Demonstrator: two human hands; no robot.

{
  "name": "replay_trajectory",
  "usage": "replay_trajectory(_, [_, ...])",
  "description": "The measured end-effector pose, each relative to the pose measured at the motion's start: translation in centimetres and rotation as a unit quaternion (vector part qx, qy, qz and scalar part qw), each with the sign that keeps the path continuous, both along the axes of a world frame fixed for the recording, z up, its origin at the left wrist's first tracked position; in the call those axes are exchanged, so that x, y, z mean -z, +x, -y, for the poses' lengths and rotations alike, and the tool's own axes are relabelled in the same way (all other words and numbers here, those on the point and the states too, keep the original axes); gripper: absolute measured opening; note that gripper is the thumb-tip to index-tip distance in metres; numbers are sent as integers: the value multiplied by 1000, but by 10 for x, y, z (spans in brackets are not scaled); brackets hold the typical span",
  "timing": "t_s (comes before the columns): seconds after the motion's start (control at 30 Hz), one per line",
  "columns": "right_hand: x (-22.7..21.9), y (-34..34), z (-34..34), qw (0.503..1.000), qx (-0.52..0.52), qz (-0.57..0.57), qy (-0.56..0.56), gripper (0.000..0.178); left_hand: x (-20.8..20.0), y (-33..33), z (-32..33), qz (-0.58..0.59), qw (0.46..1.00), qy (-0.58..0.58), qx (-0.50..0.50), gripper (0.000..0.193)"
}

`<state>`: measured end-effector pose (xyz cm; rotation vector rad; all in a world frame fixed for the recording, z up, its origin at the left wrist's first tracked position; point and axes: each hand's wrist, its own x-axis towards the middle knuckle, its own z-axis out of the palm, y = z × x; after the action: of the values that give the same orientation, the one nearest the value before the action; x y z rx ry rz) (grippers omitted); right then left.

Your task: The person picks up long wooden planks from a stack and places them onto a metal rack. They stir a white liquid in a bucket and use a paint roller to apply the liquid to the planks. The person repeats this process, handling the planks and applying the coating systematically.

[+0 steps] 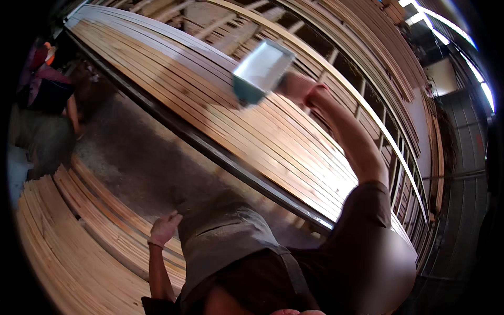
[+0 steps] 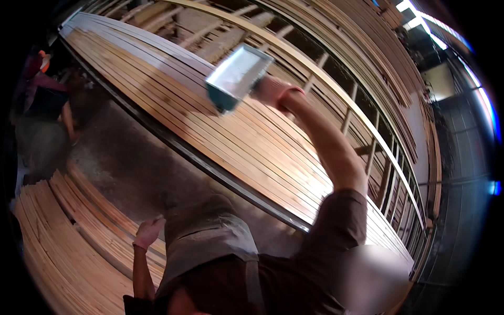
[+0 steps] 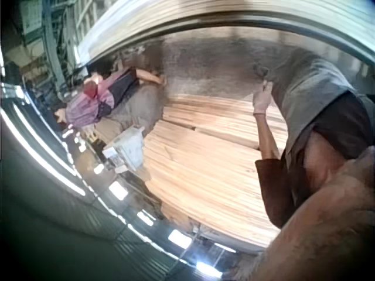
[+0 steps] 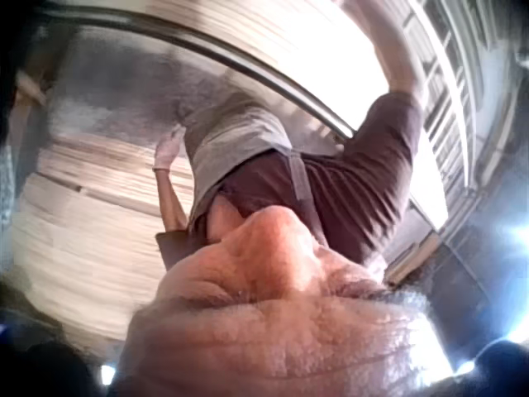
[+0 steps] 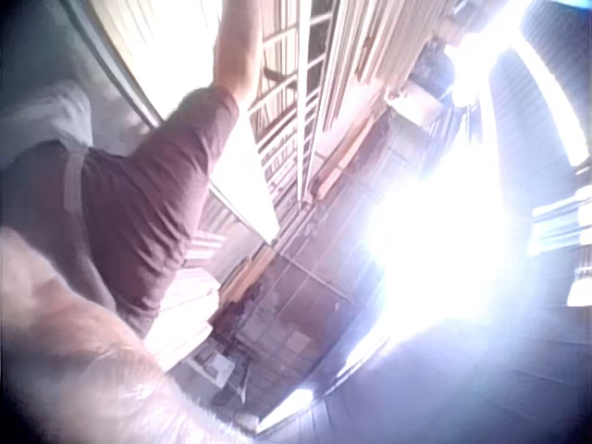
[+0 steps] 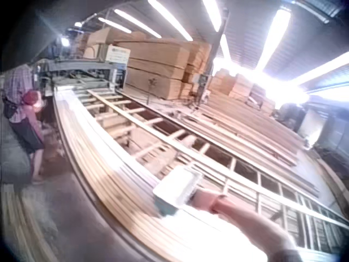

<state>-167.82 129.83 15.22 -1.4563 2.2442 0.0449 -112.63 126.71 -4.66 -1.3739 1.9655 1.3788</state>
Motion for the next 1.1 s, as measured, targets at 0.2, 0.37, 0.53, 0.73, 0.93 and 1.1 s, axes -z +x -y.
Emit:
replay_trajectory(0.2, [11,-36,-146,998,-21,-38,-42,33,58,-4,-172,-58,996,-65,-20,58])
replay_trajectory(0.37, [15,-71,-376,999,-43,-32,-5,25,-8,-92,-316,-87,993,-8,-79,61])
replay_trajectory(0.53, [31,-124,-650,978,-89,-180,54,25,11,-103,-442,-147,986,-18,-75,63])
replay_trajectory(0.73, [10,-128,-786,832,-319,-425,162,33,49,-93,-641,-84,990,25,-115,36])
replay_trajectory(0.93, [6,-109,-800,999,25,-26,-36,24,126,-42,-834,-145,988,10,-51,34])
replay_trajectory(1.1, [67,-189,-966,881,-301,-363,-23,18,116,-109,-971,-106,983,6,-146,49])
